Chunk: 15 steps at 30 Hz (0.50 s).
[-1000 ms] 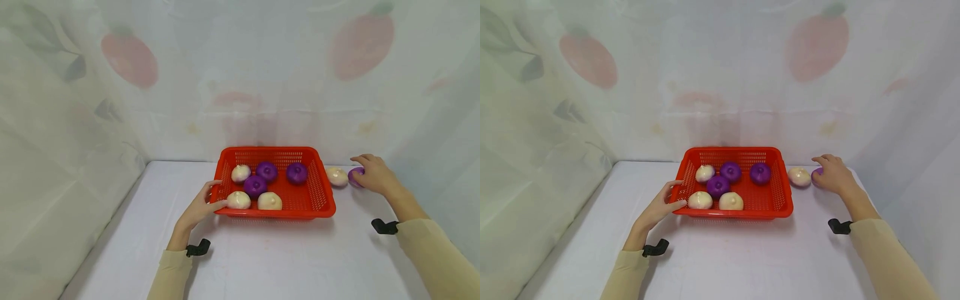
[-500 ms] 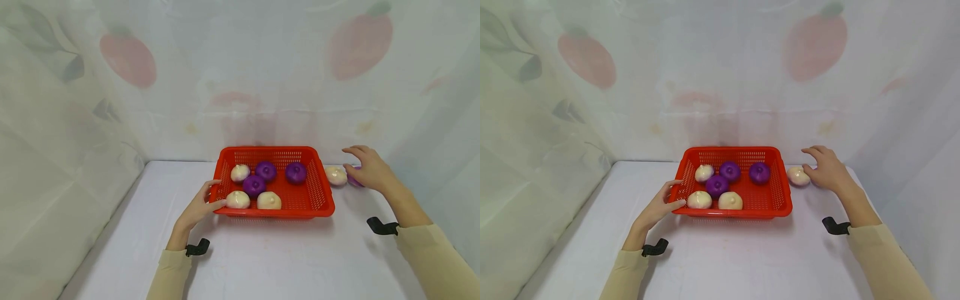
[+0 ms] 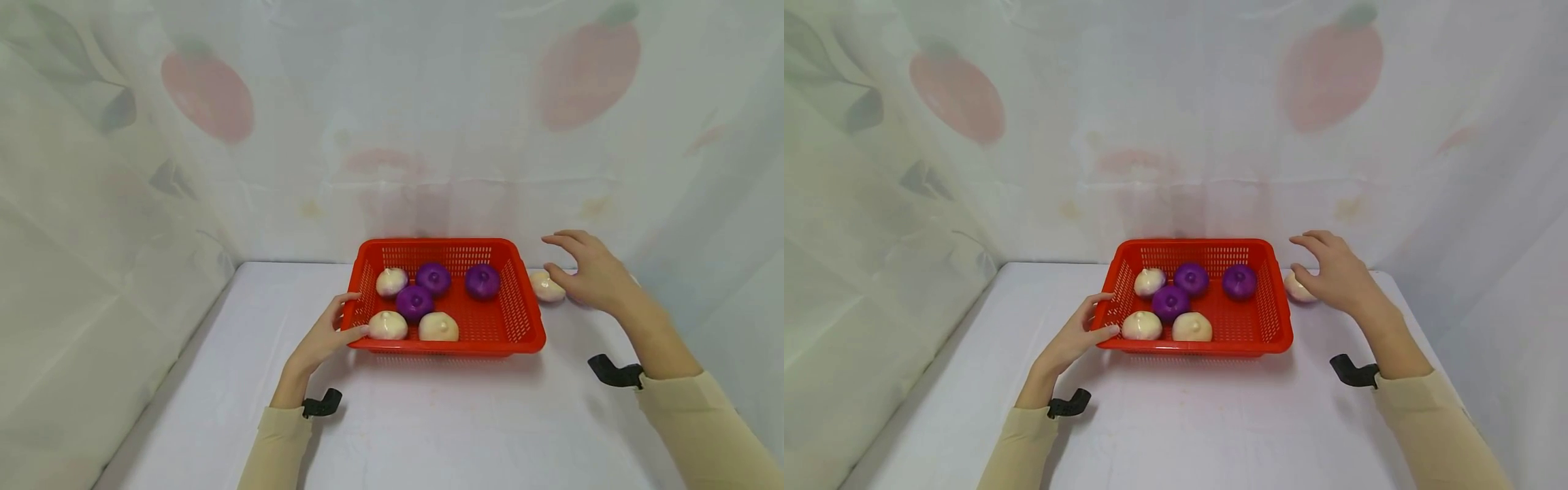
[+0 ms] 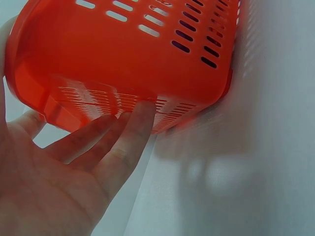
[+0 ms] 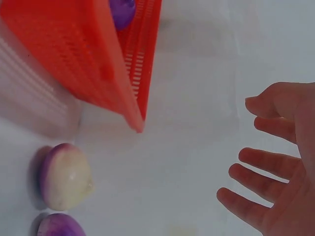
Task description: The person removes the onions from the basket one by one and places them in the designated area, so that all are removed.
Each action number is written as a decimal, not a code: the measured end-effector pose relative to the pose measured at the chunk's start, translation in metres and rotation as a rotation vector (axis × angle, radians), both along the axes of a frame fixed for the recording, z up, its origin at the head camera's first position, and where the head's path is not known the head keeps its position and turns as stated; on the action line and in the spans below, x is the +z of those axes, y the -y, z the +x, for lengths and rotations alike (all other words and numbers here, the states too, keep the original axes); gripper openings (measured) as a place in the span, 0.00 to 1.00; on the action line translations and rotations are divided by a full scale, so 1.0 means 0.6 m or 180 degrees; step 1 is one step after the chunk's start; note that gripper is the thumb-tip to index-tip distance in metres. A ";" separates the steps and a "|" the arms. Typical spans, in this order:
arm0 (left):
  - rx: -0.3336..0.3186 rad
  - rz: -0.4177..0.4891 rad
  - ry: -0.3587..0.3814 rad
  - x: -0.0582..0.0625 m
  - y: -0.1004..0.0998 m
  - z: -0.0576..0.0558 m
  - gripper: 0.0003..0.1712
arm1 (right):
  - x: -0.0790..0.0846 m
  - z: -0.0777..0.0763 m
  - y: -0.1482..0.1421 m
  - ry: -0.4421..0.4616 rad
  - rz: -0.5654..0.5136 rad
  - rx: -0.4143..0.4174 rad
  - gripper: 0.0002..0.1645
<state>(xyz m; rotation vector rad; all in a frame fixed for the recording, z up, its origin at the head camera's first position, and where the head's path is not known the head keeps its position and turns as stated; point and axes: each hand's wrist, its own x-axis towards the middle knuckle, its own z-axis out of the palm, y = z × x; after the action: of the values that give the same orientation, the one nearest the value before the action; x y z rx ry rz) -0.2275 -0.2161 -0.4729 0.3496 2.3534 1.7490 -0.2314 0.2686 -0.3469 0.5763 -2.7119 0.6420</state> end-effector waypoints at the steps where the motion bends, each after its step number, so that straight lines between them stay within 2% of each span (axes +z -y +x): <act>1: 0.0000 0.0000 -0.0001 0.000 0.000 0.000 0.42 | 0.002 0.001 0.004 -0.0004 0.0000 0.0010 0.27; 10: 0.0001 0.0003 0.0003 0.003 0.001 0.000 0.43 | 0.010 0.002 0.041 -0.0109 -0.0045 0.0191 0.27; 15: -0.0015 0.0007 0.0017 0.002 0.000 0.000 0.42 | 0.008 -0.003 0.061 -0.0019 0.0095 0.0231 0.27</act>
<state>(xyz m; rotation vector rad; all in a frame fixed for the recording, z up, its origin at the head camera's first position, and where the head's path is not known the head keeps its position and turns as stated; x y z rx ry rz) -0.2277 -0.2160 -0.4716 0.3500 2.3453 1.7484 -0.2334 0.2321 -0.3419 0.6858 -2.7100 0.6176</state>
